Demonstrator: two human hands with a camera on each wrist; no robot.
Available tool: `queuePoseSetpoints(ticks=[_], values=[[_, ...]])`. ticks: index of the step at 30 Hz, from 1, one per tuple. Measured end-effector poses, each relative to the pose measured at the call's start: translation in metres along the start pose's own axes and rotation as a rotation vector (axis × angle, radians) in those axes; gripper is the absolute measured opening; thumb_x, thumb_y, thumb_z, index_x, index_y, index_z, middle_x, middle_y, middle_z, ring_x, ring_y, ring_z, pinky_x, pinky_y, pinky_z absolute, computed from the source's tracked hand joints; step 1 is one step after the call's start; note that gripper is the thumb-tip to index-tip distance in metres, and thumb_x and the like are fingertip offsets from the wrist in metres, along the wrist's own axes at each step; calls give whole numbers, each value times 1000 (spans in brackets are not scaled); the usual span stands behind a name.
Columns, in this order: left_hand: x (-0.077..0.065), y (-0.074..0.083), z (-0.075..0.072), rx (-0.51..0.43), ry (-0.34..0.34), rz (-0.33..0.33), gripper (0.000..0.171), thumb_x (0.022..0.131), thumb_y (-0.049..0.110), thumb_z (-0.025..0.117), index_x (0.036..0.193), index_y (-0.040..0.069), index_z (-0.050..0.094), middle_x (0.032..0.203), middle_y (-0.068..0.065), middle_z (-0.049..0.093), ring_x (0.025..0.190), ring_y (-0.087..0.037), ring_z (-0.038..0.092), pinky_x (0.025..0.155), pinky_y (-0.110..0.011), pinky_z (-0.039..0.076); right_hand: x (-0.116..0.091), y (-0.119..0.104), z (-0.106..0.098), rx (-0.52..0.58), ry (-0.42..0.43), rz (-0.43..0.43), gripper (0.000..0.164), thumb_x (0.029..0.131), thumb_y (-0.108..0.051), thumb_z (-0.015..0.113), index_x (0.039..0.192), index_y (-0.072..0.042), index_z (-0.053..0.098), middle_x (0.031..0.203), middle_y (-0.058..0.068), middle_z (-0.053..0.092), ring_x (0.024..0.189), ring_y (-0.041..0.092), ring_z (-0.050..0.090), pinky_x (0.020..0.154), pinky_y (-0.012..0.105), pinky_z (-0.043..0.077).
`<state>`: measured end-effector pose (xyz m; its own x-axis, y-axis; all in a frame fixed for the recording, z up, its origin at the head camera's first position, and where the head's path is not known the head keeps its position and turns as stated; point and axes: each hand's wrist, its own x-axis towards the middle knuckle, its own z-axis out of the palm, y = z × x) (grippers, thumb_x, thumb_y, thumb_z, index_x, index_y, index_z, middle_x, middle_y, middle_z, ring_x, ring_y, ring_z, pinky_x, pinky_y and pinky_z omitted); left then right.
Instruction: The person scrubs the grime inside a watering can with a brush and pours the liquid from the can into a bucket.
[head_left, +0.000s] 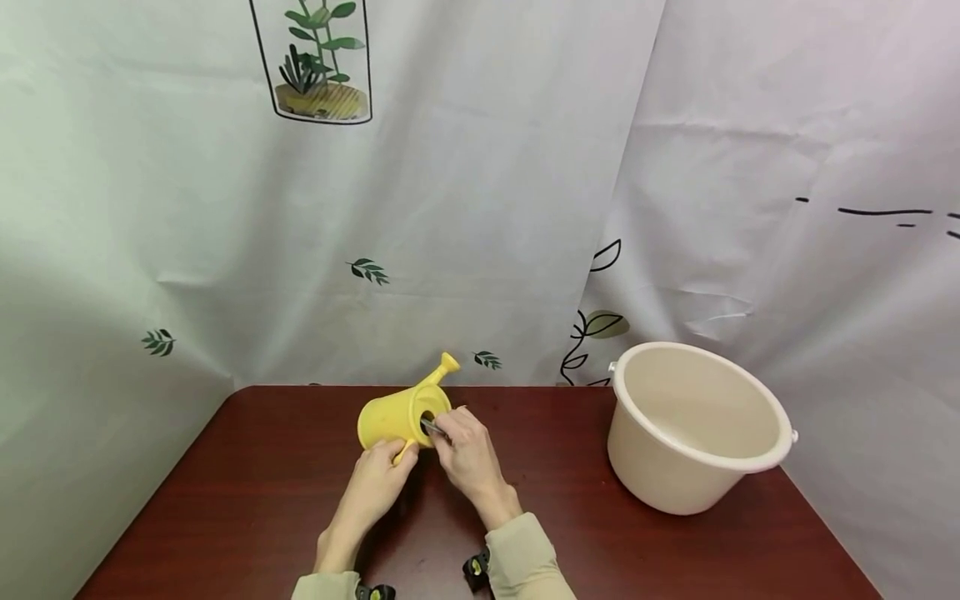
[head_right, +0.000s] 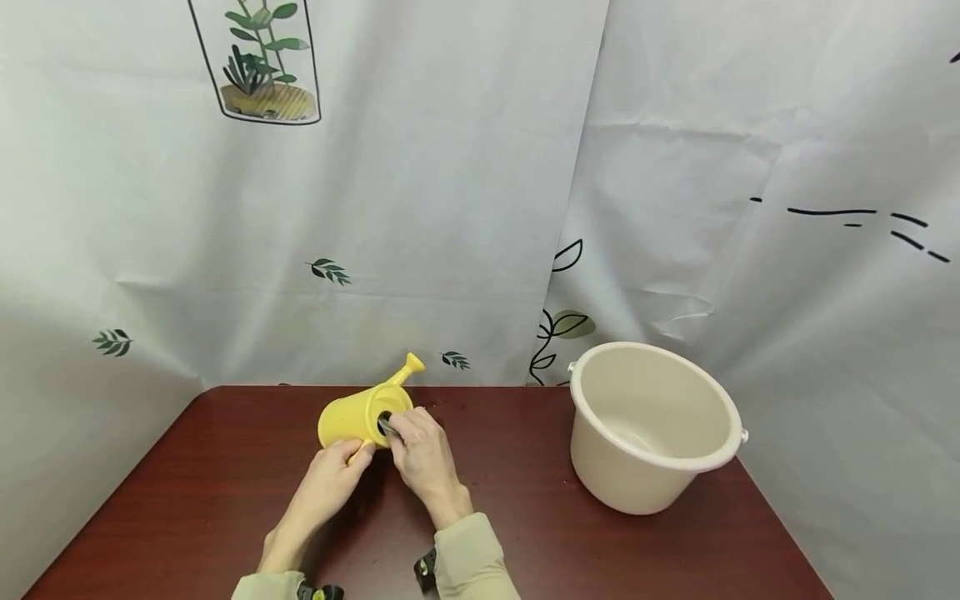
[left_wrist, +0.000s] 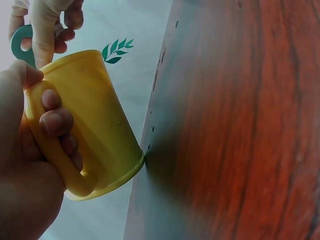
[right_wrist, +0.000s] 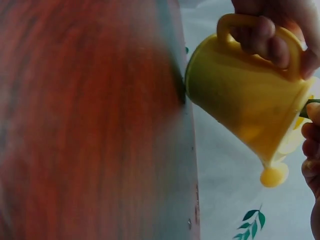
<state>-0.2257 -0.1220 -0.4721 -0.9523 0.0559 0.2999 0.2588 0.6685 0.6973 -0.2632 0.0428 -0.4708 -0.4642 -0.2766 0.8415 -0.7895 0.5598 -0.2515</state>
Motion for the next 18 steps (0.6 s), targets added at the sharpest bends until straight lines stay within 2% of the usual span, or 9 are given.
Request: queuePoseSetpoints(ticks=[9, 18], values=[[2, 0, 0, -1, 3, 12, 41, 95, 20, 60, 61, 16, 39, 63, 3, 35, 60, -12, 37, 57, -28, 34, -2, 6, -2, 53, 22, 70, 15, 87, -7, 73, 78, -12, 63, 75, -5, 60, 74, 11, 55, 65, 20, 45], [0, 0, 1, 3, 12, 8, 41, 95, 20, 60, 61, 16, 39, 64, 2, 34, 59, -12, 36, 56, -27, 33, -1, 6, -11, 41, 30, 47, 18, 86, -7, 73, 76, -14, 61, 70, -6, 56, 67, 10, 49, 60, 17, 41]])
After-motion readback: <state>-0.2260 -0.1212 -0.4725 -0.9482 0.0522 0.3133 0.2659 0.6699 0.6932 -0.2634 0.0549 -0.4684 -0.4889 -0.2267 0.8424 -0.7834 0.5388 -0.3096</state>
